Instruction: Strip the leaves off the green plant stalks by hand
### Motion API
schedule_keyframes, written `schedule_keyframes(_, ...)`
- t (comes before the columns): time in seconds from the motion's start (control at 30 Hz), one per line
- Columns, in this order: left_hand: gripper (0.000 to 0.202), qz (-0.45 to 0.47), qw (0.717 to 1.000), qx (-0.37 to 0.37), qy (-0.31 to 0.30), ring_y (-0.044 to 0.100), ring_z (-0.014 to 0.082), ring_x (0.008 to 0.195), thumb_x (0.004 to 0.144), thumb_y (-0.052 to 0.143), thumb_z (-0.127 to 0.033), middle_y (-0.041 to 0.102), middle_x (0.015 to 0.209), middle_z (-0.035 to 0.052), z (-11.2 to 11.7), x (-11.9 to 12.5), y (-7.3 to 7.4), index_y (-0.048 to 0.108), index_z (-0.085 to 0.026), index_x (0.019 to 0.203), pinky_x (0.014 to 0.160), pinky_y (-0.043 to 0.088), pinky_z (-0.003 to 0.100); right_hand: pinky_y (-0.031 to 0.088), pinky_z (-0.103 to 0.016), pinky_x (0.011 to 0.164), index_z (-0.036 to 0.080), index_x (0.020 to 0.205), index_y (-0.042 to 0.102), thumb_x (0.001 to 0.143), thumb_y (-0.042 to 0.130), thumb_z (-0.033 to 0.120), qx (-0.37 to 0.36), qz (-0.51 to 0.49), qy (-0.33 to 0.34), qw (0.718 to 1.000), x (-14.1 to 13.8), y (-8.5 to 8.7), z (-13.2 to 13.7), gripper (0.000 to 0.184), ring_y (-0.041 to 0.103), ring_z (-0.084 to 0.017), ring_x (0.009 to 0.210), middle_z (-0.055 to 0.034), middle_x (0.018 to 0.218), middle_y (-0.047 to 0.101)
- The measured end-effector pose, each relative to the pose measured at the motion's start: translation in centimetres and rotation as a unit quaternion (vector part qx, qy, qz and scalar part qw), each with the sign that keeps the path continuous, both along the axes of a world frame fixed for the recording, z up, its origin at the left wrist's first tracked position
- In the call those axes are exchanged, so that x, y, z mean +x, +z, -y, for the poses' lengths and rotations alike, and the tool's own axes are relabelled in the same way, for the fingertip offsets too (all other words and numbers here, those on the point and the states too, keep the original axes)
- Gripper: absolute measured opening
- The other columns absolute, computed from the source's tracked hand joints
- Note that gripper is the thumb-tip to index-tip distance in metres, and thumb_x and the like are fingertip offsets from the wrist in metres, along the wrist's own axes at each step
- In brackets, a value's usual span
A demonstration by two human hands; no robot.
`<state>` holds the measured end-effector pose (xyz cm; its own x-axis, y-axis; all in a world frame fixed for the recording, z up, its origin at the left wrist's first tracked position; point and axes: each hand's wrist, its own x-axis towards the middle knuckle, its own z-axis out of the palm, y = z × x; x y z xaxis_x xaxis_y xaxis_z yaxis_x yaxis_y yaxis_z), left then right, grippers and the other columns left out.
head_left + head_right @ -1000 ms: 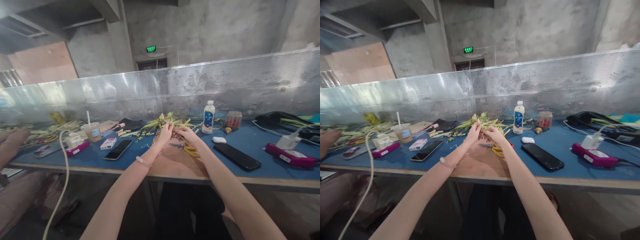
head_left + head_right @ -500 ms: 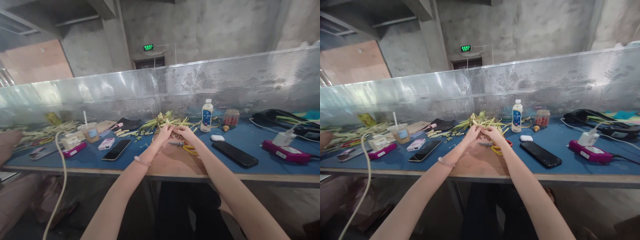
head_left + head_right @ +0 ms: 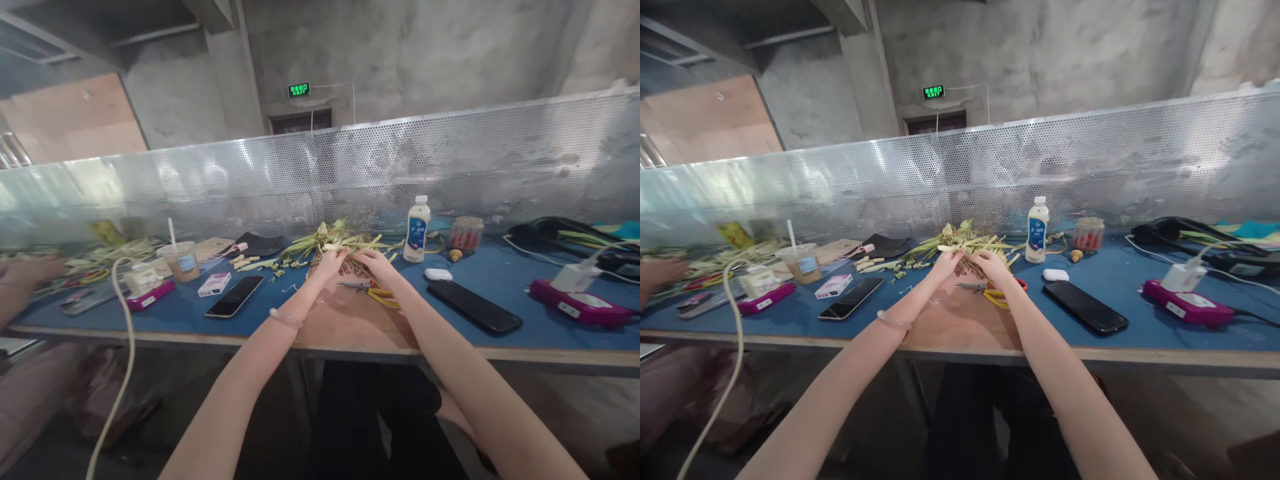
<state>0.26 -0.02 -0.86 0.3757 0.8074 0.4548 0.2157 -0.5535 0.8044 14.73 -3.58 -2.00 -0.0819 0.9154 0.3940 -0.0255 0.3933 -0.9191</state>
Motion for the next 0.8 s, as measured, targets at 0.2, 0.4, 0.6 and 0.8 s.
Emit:
schedule_keyframes(0.2, 0.029, 0.05, 0.996, -0.05, -0.061, 0.059, 0.0118, 0.056, 0.076, 0.057, -0.034, 0.064, 0.074, 0.0056, 0.0, -0.8, 0.6, 0.049, -0.013, 0.095, 0.048, 0.044, 0.021, 0.036, -0.023, 0.044, 0.018, 0.075, 0.057, 0.066, 0.061, 0.037, 0.011, -0.061, -0.015, 0.998, 0.2, 0.6, 0.0, 0.022, 0.047, -0.01, 0.048, 0.0017, 0.059, 0.056)
schedule_keyframes(0.4, 0.029, 0.063, 0.993, -0.064, -0.074, 0.06, 0.0113, 0.061, 0.074, 0.058, -0.037, 0.064, 0.073, 0.0042, -0.1, -1.4, 0.9, 0.055, -0.014, 0.091, 0.054, 0.046, 0.022, 0.048, -0.028, 0.06, 0.018, 0.088, 0.06, 0.063, 0.067, 0.033, 0.008, -0.08, 0.006, 0.997, 0.1, 0.7, 0.1, 0.03, 0.057, -0.014, 0.064, -0.0016, 0.073, 0.063)
schedule_keyframes(0.6, 0.036, 0.049, 0.996, -0.052, -0.05, 0.059, 0.0121, 0.06, 0.073, 0.059, -0.04, 0.063, 0.071, 0.0021, 0.2, -1.6, 1.3, 0.055, -0.016, 0.1, 0.052, 0.046, 0.022, 0.051, -0.032, 0.069, 0.018, 0.087, 0.062, 0.071, 0.059, 0.037, -0.009, -0.071, 0.033, 0.997, -0.1, 1.1, 0.4, 0.026, 0.061, -0.017, 0.069, -0.0054, 0.078, 0.065)
schedule_keyframes(0.8, 0.038, 0.019, 0.995, -0.052, -0.081, 0.058, 0.0119, 0.062, 0.073, 0.056, -0.045, 0.063, 0.076, 0.0044, 0.6, -1.4, 1.2, 0.06, -0.014, 0.096, 0.054, 0.044, 0.022, 0.05, -0.03, 0.062, 0.018, 0.091, 0.064, 0.074, 0.056, 0.044, 0.004, -0.01, 0.006, 1.0, 0.0, 1.0, 0.7, 0.032, 0.057, -0.015, 0.065, -0.0037, 0.073, 0.063)
